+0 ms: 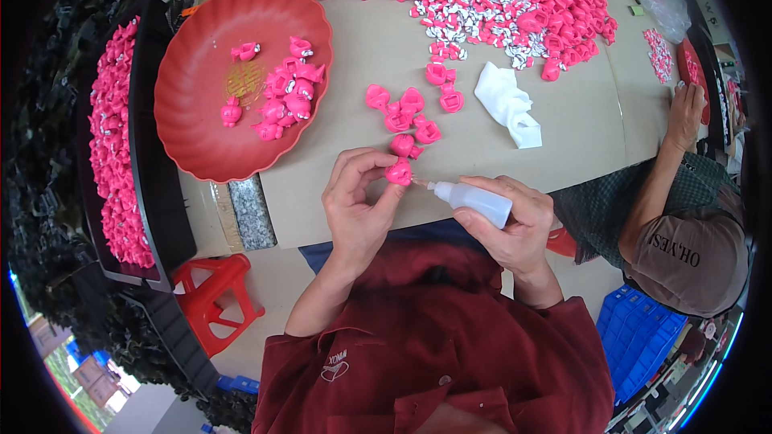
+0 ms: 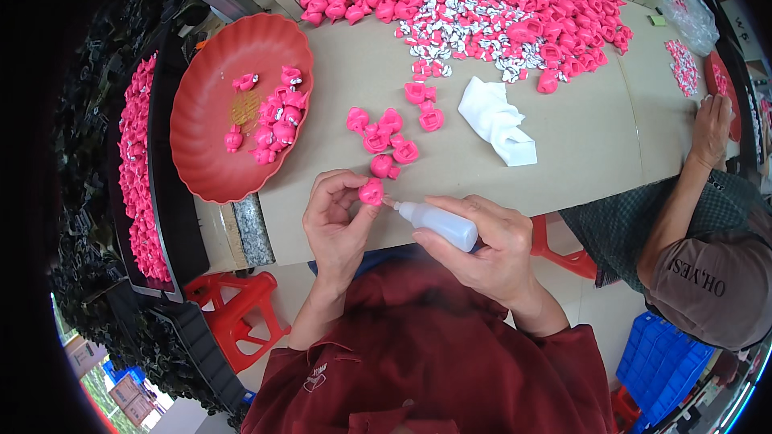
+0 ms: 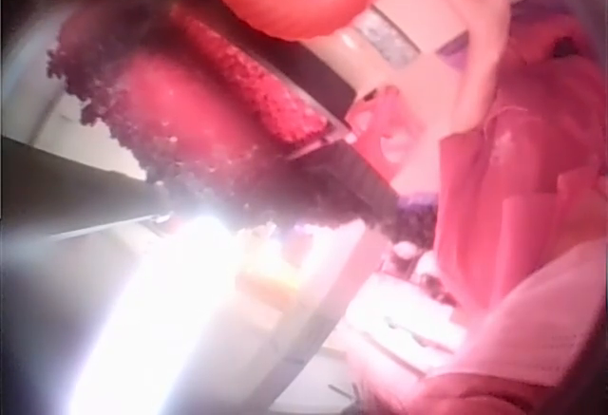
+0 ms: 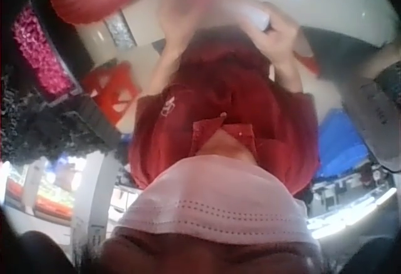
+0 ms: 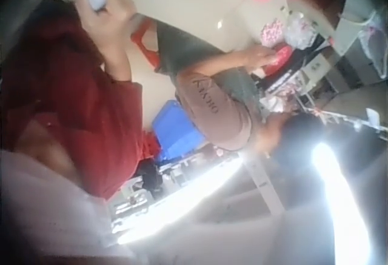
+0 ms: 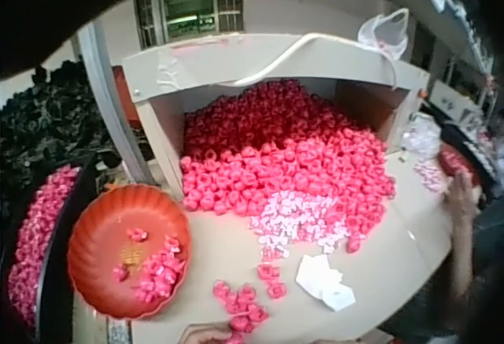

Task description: The person attaches white components onto pink toy parts using a glue bottle at a factory workstation.

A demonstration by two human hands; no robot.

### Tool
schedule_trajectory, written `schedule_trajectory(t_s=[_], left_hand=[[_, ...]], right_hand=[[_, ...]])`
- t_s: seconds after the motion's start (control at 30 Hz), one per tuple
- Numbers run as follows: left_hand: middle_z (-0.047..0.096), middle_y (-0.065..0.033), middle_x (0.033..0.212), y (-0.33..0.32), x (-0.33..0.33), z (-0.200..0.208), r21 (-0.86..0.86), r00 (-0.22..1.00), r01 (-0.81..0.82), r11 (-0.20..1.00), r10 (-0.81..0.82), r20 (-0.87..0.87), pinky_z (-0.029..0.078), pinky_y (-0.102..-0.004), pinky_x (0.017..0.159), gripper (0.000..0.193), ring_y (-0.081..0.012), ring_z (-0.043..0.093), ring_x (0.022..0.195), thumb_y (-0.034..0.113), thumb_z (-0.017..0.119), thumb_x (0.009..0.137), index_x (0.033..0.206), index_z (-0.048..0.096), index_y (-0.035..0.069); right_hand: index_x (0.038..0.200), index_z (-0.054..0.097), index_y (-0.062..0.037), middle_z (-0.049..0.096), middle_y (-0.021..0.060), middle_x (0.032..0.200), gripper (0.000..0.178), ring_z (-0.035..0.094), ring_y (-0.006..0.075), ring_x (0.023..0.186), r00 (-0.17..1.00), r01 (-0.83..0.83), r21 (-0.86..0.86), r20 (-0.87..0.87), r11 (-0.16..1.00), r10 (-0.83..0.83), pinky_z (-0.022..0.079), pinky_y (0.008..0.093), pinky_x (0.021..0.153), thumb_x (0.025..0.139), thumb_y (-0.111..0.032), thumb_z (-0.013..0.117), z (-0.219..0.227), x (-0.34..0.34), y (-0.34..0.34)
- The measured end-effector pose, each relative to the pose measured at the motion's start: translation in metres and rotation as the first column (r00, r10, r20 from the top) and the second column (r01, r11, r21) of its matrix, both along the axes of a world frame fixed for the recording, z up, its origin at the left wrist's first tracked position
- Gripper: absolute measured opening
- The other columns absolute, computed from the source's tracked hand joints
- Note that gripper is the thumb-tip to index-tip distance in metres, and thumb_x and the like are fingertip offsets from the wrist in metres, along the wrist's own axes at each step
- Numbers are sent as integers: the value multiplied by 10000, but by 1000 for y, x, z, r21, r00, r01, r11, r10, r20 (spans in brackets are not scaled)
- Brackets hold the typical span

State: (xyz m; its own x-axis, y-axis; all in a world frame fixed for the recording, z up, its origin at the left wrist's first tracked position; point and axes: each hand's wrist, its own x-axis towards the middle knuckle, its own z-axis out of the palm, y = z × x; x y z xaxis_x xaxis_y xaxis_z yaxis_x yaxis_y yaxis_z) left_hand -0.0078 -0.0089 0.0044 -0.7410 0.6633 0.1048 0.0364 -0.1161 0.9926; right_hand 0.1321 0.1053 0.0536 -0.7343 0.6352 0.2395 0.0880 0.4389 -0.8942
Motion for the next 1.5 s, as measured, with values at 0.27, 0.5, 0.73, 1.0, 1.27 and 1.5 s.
schedule_trajectory(t_s=[0.27,0.5,0.73,1.0,1.27,1.5], left_hand=[[495,-105,1003,0,0,0,-21,1000,-1,1000,1,-5,531,-273,777,265,-165,570,894,-146,622,705,942,574,-38],[476,-99,1023,-2,-1,2,-21,1000,16,1000,-17,-23,529,-281,777,267,-170,579,893,-133,622,733,976,550,-49],[613,-88,942,-11,-1,16,-57,936,115,992,-89,341,507,-229,730,268,-119,609,821,-61,659,762,1015,572,-42],[641,-85,897,-10,0,15,-56,934,119,991,-92,346,503,-220,724,282,-110,616,812,-58,654,769,1035,562,-46],[609,-73,939,-6,1,19,-115,932,140,983,-91,350,506,-209,702,267,-117,620,809,-69,643,768,1029,591,-44],[560,-85,1012,-3,3,18,-92,940,189,978,-153,304,515,-211,706,287,-131,615,821,-90,628,767,1050,606,-44]], right_hand=[[923,654,12,606,90,644,298,559,134,511,1000,-20,-3,-21,1000,20,413,233,458,653,-60,759,-1,-3,-2],[974,632,19,629,87,749,331,593,124,638,998,21,-139,-51,990,-28,455,226,569,664,-19,742,0,5,7],[942,603,5,616,51,884,240,574,111,784,985,140,-388,-34,911,-166,452,233,714,715,8,680,-22,-8,14],[969,617,-23,613,56,895,300,535,118,788,985,150,11,83,989,-150,408,232,730,680,12,690,-32,-25,17],[944,617,-13,624,70,822,173,564,158,752,966,257,-58,-24,965,-258,430,245,651,772,-28,638,-26,-7,30],[908,625,2,607,94,785,138,553,187,677,922,348,265,80,899,-380,437,282,618,771,-5,608,-3,-10,76]])
